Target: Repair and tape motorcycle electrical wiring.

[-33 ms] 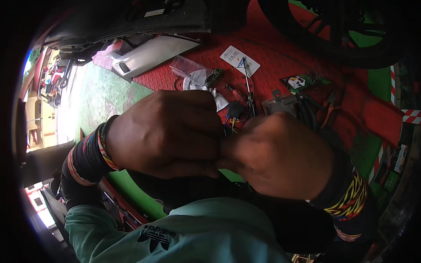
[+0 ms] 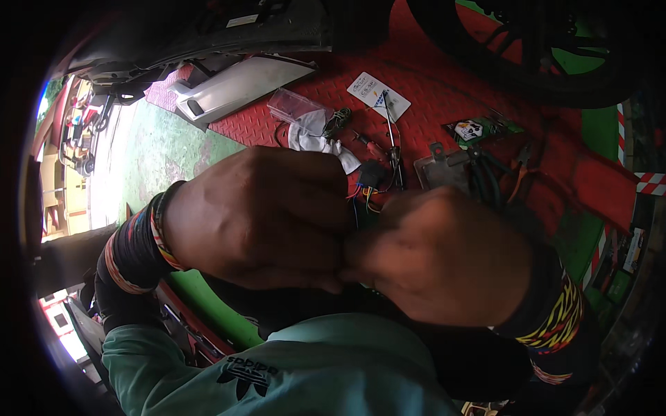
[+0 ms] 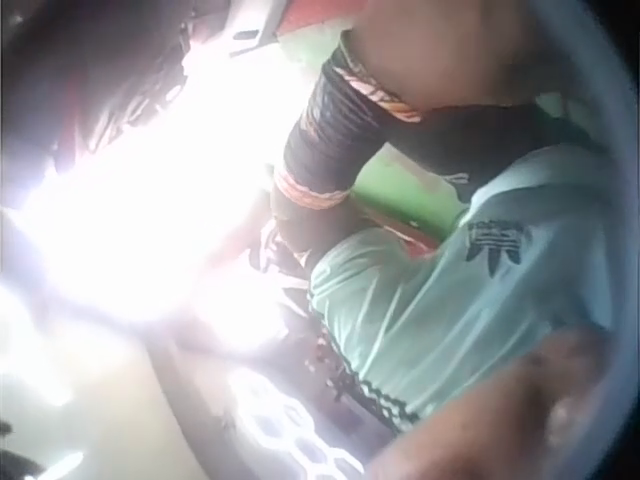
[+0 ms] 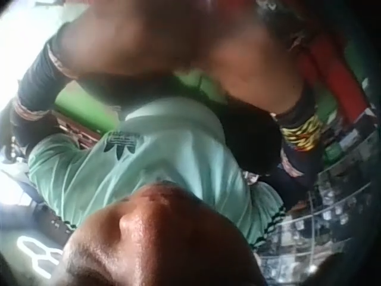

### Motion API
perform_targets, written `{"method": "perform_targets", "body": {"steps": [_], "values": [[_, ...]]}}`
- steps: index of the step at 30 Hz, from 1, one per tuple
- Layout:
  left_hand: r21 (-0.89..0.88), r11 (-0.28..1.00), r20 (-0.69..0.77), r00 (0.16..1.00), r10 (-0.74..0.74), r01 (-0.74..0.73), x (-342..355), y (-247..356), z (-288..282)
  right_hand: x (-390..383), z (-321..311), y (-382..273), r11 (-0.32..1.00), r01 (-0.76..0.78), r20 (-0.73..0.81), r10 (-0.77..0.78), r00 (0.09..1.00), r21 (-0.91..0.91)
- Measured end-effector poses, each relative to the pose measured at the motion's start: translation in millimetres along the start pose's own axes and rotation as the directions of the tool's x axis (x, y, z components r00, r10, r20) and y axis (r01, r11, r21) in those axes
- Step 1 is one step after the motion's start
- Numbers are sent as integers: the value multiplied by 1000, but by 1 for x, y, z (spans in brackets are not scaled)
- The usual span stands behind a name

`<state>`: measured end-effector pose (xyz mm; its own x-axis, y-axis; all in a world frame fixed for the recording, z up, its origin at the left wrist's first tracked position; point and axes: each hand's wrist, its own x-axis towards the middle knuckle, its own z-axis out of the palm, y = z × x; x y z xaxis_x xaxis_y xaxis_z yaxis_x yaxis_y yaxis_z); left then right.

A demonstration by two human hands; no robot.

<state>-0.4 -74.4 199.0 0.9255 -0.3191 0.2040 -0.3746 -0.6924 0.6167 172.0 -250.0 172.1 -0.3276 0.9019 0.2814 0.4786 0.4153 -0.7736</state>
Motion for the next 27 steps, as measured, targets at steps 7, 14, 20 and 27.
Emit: {"method": "perform_targets", "body": {"steps": [7,14,20,27], "values": [[-305,947,105,985,139,-101,-30,-36,-33,-39,-22,-5,997,-29,159,18,987,70],[3,831,67,829,-555,556,-127,-182,31,-59,-1,32,865,-480,17,483,875,145],[327,882,-32,937,-349,340,-161,-206,123,-53,56,45,735,-596,113,595,795,324],[185,784,-418,770,-483,592,-203,-185,148,-50,127,88,729,-575,24,612,791,370]]}}
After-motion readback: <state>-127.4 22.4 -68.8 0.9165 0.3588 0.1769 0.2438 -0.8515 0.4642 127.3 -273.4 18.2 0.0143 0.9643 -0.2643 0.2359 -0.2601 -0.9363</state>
